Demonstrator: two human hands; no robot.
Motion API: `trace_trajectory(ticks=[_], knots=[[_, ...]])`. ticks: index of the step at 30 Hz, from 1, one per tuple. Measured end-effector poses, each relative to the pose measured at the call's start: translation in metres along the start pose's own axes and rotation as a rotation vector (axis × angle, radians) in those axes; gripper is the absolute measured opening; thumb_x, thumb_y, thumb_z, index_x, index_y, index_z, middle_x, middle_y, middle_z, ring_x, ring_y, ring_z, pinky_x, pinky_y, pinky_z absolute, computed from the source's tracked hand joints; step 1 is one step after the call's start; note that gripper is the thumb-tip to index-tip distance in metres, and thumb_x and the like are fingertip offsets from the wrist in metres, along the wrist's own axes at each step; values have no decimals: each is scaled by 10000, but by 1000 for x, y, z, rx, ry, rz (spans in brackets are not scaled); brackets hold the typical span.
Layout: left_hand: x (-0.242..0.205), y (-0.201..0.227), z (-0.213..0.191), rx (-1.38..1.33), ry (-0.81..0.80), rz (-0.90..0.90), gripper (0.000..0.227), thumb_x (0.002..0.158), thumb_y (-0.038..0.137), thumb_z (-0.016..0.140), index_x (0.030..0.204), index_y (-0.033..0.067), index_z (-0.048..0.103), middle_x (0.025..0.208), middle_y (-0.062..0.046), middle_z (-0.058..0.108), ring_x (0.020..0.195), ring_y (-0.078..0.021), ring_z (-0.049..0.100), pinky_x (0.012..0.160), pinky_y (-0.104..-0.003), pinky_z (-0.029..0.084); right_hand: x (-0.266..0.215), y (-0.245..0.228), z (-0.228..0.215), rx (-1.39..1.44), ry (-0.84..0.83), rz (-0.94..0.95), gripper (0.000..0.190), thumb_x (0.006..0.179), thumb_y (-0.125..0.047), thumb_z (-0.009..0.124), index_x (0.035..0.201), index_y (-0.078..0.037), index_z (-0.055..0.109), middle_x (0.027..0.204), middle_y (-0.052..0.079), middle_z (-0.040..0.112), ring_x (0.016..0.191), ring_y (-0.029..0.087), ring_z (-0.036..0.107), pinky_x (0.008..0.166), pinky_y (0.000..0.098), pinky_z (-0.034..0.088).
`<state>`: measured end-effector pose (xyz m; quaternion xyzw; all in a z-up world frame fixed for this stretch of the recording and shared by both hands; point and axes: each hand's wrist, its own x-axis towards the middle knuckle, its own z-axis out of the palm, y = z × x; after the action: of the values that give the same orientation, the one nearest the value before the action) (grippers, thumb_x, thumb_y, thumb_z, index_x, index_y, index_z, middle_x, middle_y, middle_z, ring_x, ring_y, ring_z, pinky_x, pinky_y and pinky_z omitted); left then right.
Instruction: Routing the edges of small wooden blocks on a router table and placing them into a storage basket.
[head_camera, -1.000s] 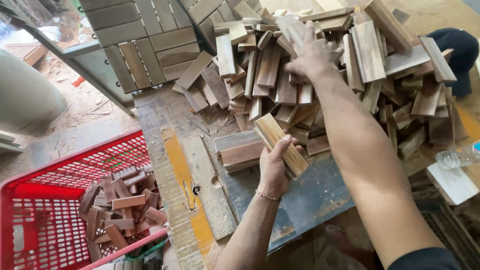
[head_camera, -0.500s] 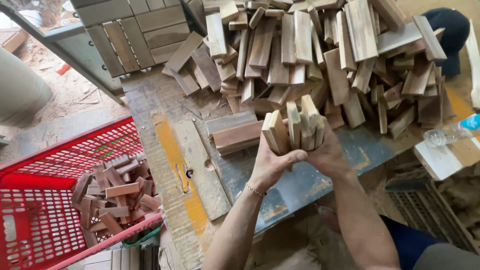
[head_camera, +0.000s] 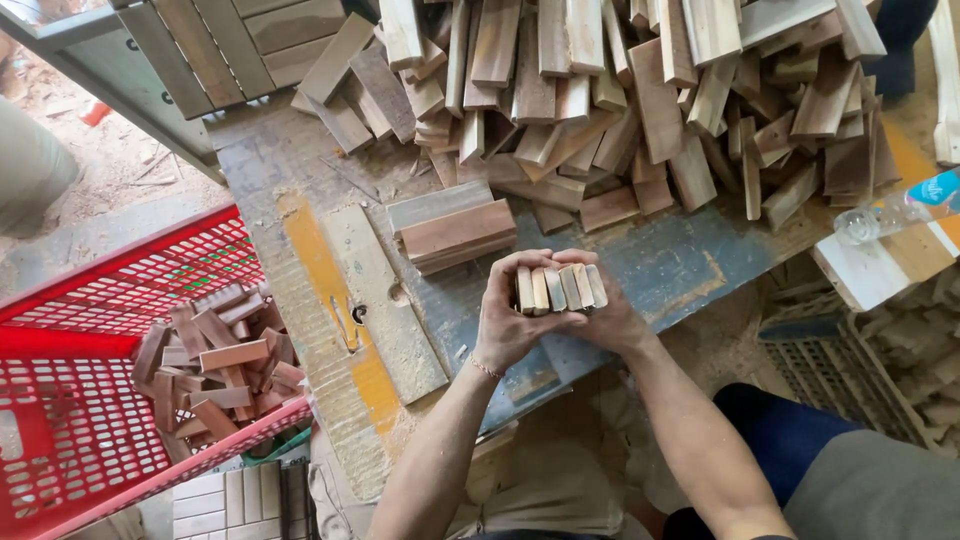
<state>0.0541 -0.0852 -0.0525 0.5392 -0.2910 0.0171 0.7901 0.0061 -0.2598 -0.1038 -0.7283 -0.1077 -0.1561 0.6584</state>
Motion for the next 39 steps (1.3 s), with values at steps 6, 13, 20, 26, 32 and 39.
trace_trajectory(ticks=[6, 13, 20, 26, 32, 39], knots=[[-4, -17, -14, 11, -6, 81, 816, 599, 228, 1001, 1243, 34, 539, 1160, -135, 715, 1237, -294, 636, 1097, -416, 442, 5, 13, 35, -119, 42, -187, 870, 646, -213, 992, 1323, 46, 511, 1136, 248, 699, 1049, 370, 702, 853, 445, 548], [-14, 34, -3, 570, 50, -65, 1092, 565, 497, 941, 1478, 100, 493, 1497, -202, 341, 1437, -426, 292, 1231, -519, 246, -3, 8, 15, -311, -213, -87, 611, 797, -359, 883, 1091, 55, 543, 941, 189, 668, 812, 300, 678, 772, 463, 600], [-4, 128, 17, 910, -47, -463, 1289, 635, 505, 933, 1570, -54, 243, 1230, -331, 506, 1110, -540, 585, 933, -617, 507, -25, 13, 38, -151, -8, -162, 875, 712, -562, 810, 1236, 101, 582, 1194, 272, 673, 1138, 387, 653, 984, 492, 526], [-40, 78, -25, 897, -89, -384, 1176, 601, 333, 896, 1560, -9, 306, 1288, -266, 504, 1135, -480, 625, 940, -578, 551, -11, -23, 42, -871, 131, -505, 571, 847, -377, 792, 1308, -83, 627, 1275, 116, 681, 1164, 330, 664, 1058, 545, 466], [-87, 25, -73, 1105, -316, -243, 1182, 585, 203, 859, 1593, 18, 269, 1434, -198, 461, 1427, -361, 401, 1235, -549, 229, -24, -46, 18, -916, -355, -114, 990, 670, -407, 875, 1548, -321, 425, 1662, 89, 268, 1539, 348, 197, 1223, 602, 106], [-85, 38, -56, 797, -153, -556, 1186, 721, 9, 776, 1626, 14, 10, 1633, -305, 187, 1507, -455, 236, 1240, -538, 240, -16, -32, 3, -399, -315, 496, 1042, 754, -16, 731, 1647, -267, 255, 1607, 270, 301, 1487, 464, 138, 1213, 627, 124]])
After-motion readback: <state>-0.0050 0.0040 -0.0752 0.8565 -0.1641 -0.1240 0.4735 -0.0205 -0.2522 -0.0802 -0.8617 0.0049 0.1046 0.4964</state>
